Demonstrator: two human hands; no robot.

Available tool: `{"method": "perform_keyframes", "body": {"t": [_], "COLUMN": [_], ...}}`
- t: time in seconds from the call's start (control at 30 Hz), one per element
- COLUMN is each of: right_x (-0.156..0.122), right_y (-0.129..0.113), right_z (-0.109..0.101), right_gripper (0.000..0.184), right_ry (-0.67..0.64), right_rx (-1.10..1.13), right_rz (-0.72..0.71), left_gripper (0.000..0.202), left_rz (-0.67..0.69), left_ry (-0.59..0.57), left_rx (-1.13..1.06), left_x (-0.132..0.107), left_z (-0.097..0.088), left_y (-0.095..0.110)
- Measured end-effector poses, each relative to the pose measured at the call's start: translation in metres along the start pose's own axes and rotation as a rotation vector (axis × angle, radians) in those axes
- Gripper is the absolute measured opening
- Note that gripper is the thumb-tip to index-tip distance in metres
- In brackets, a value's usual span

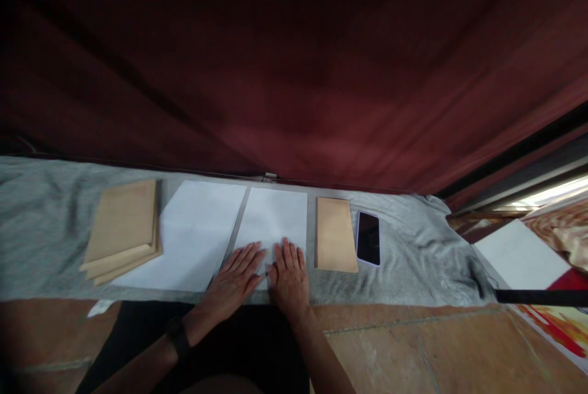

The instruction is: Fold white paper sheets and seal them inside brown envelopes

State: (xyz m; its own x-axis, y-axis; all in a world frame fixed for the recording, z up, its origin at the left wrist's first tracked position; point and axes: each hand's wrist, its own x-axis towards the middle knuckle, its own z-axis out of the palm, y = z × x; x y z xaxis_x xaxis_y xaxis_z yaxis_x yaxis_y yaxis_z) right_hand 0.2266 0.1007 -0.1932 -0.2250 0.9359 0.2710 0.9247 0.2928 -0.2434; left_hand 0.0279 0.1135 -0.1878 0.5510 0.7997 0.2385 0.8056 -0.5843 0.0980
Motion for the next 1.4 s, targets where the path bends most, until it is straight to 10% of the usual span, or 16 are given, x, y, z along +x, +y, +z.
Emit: {"method": "perform_keyframes", "body": {"t": [0.33,0.7,1.0,1.4], "right_x": [-0.027,-0.028,-0.031,-0.040], "right_y": [0.007,0.004,-0.001,0.013], "right_z": [-0.005,-0.003,-0.004,-0.026], "right_gripper": [0.057,0.051,0.049,0.063], "right_ry": [0.065,0.124,0.146,0.018], "right_rx": [-0.109,-0.125,-0.108,0.133], "right_rz": [0.012,0.040,0.064,-0.088], "left_gripper": [0.058,0.063,0.064,0.048], "left_rz": [-0.090,-0.076,0.052,0.108], "left_ry": [0.008,-0.320,-0.120,-0.103], "left_rx": [0.031,0.100,0.154,0.006], "left_x": [-0.028,-0.015,-0.023,-0.010], "left_z": [-0.003,-0.016,0.004,-0.022], "left_y": [0.013,0.020,0.005,-0.017]}}
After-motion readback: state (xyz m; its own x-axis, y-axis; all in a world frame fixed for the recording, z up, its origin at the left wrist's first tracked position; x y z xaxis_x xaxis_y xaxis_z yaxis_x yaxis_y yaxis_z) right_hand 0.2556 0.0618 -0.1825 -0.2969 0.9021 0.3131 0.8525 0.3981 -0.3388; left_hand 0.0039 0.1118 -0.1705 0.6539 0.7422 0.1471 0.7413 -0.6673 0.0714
